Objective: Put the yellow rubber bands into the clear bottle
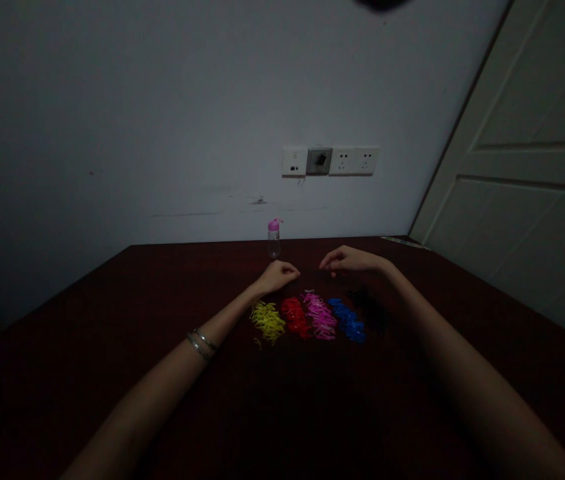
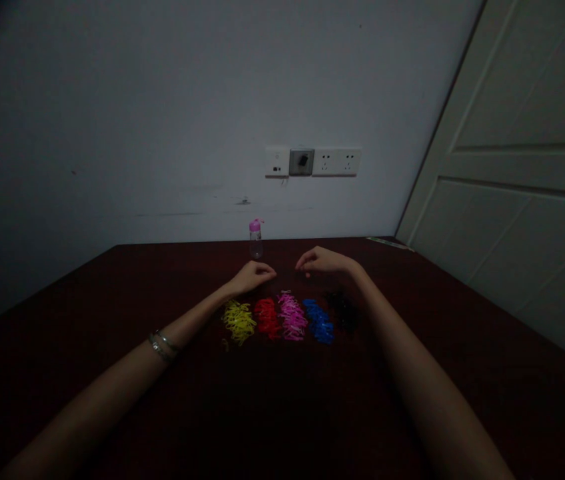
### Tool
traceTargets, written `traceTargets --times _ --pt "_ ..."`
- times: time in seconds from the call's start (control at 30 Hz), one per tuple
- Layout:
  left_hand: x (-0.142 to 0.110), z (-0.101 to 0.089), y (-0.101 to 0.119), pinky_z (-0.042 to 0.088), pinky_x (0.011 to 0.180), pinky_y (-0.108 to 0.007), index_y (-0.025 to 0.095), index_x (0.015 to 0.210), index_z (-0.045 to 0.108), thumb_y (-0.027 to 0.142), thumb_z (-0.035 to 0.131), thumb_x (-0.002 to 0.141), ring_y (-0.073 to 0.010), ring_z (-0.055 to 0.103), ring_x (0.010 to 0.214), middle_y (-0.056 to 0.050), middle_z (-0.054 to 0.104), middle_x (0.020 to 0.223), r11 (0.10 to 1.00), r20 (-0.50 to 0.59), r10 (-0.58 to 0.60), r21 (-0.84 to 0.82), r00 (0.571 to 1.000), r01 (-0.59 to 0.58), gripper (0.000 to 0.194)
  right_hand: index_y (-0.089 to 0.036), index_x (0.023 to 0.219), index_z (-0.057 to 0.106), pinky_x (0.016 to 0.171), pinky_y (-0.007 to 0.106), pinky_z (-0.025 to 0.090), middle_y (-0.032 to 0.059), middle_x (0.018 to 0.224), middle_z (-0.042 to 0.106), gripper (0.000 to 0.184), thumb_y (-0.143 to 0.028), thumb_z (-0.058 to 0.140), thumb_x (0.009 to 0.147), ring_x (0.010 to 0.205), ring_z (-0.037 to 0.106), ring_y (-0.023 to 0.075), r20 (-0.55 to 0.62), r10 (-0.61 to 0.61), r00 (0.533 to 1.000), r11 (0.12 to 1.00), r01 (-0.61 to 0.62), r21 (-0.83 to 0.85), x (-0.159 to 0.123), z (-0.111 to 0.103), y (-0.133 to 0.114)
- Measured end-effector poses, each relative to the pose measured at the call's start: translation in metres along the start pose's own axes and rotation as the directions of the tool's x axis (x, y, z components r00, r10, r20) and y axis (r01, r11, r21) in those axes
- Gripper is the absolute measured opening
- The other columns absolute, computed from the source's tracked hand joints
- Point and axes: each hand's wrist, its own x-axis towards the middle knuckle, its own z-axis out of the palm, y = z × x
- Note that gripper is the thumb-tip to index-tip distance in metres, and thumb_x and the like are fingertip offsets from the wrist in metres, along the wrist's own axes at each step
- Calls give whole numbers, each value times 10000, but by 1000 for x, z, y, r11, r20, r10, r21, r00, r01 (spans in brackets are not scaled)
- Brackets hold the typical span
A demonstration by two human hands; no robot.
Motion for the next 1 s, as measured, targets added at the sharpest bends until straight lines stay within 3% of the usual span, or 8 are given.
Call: traceTargets --times 0.17,0.3,0.63,0.83,1.0 --pt "5 -43 -38 388 580 -209 97 794 673 306 502 717 -128 536 653 -45 637 698 986 -274 -168 -33 947 166 280 -131 919 652 501 216 379 46 701 630 303 -224 510 668 566 512 108 -38 11 999 1000 -11 1 9 11 4" --pt "1 -62 -58 340 482 -191 88 830 659 296 486 714 -90 466 515 -14 578 590 970 -347 -245 -97 906 225 294 -124 929 651 560 227 403 56 790 647 319 -213 507 659 650 547 132 -118 -38 992 996 28 -84 19 26 1" --pt "-6 -57 -84 294 431 -183 98 859 643 299 476 714 -70 406 440 27 495 509 949 -312 -312 -136 897 283 298 -143 976 646 681 252 410 77 912 651 309 -216 565 687 787 566 167 -152 -236 960 957 202 -209 66 62 -22" --pt "-11 -54 -76 335 476 -182 85 851 639 251 478 717 -81 440 495 17 502 525 962 -311 -274 -109 910 252 267 -149 956 658 707 245 396 83 920 658 291 -185 600 673 805 567 178 -138 -213 967 930 157 -331 92 76 -19" --pt "-12 -53 -73 345 487 -183 88 853 638 219 470 718 -82 439 494 24 489 514 959 -313 -282 -101 907 264 253 -160 906 669 686 227 392 62 881 664 234 -179 584 688 773 570 160 -178 -187 966 933 119 -340 95 77 -18"
